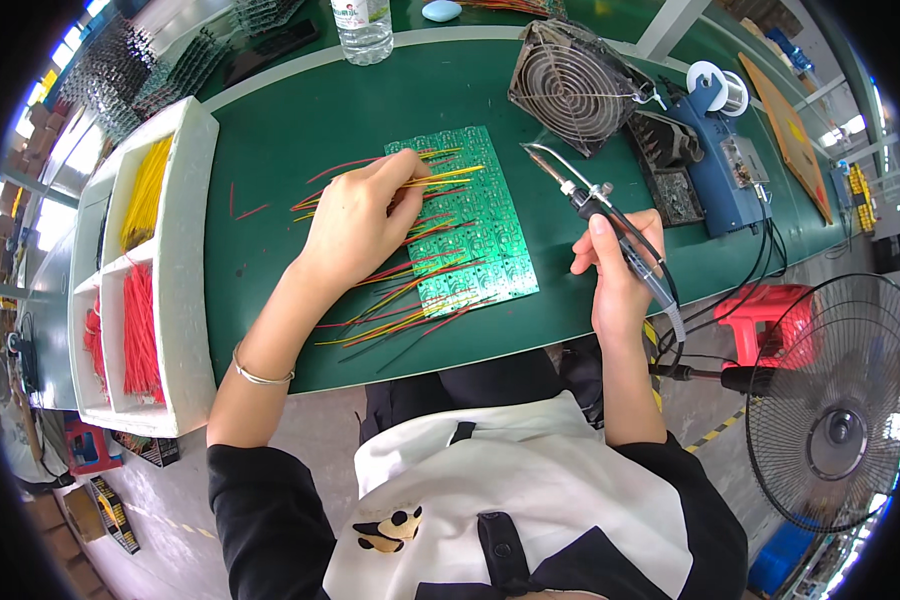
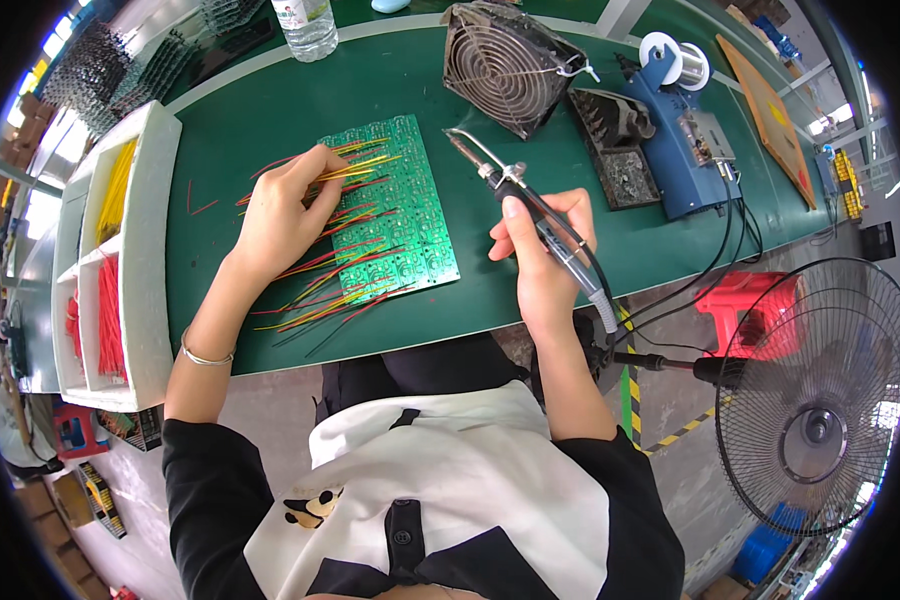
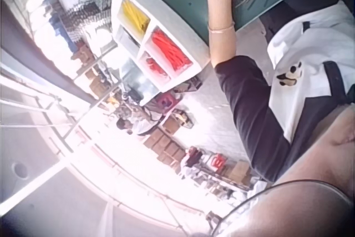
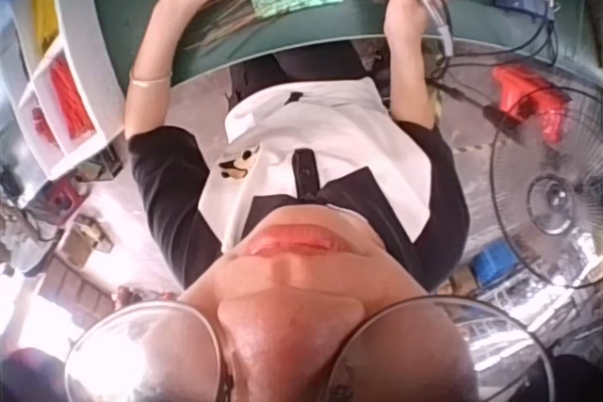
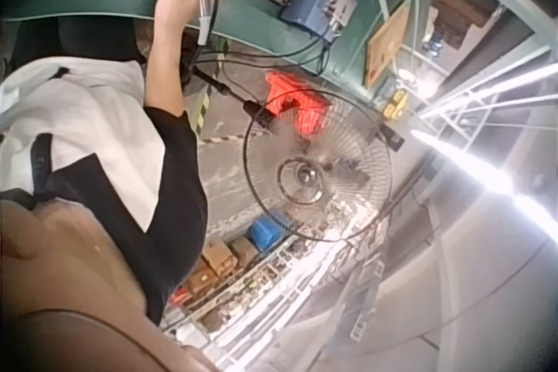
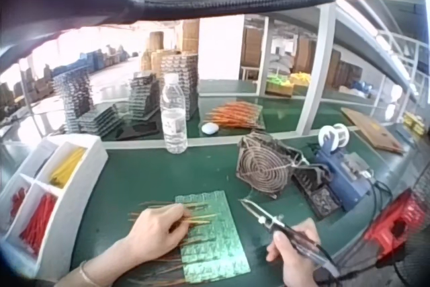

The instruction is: The person solders wires onto a circuit board using a soldering iron, takes additional wires from a sorting box, and solders them to the board.

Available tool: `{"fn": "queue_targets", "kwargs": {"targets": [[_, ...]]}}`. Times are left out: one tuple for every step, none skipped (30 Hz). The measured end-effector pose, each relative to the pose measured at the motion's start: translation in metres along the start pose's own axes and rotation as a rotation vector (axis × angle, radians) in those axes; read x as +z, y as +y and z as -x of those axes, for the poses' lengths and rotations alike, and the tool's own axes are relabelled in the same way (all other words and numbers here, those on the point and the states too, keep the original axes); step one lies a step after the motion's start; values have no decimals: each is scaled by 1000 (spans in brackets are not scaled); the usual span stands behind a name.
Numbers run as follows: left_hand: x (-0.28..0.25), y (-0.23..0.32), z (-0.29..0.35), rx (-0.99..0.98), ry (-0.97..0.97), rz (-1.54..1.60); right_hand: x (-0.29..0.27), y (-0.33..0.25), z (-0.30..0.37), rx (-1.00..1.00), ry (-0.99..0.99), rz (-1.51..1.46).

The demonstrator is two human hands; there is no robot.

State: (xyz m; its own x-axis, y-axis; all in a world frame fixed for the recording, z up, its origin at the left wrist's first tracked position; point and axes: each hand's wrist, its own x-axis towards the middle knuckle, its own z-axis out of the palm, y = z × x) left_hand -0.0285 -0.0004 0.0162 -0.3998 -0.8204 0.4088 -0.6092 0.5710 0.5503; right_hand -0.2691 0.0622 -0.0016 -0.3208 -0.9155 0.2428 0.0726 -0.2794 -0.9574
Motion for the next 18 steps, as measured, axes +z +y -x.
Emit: {"fn": "queue_targets", "kwargs": {"targets": [[2, -3, 1, -3, -2, 0, 1, 0, 0, 9, -16, -3], [4, -7, 2, 16, 8, 1, 1, 0, 0, 13, -17, -3], [6, -9, 2, 37, 17, 6, 1, 0, 0, 29, -20, 3], [7, -11, 1, 36, 15, 9, 0, 0, 0, 46, -22, 10], [8, -13, 1, 50, 15, 17, 1, 0, 0, 49, -22, 13], [9, -14, 1, 64, 15, 24, 1, 0, 0, 63, -18, 5], [9, -15, 1, 61, 14, 26, 0, 0, 0, 77, -14, -2], [8, -16, 1, 59, 11, 67, 0, 0, 0, 80, -15, 0], [8, -16, 2, 57, 9, 106, 0, 0, 0, 79, -18, 3], [8, -18, 2, 54, 8, 108, 0, 1, 0, 79, -21, 6], [9, -19, 3, 17, 18, 131, 0, 0, 1, 82, -22, 7], [9, -20, 3, -19, 27, 155, 0, 0, 1, 88, -22, 2], [10, -22, 4, -31, 23, 178, 0, -1, 1, 93, -21, -3], [10, -21, 5, -33, 22, 179, 1, -1, 1, 96, -21, -2], [10, -20, 4, -48, 12, 167, 0, -1, 1, 84, -27, -1], [10, -19, 4, -64, 2, 155, 0, -1, 1, 71, -33, 0], [11, -20, 3, -64, 1, 157, 2, 0, 2, 81, -42, -27], [11, -21, 2, -41, 29, 144, 5, 1, 4, 91, -53, -57]]}}
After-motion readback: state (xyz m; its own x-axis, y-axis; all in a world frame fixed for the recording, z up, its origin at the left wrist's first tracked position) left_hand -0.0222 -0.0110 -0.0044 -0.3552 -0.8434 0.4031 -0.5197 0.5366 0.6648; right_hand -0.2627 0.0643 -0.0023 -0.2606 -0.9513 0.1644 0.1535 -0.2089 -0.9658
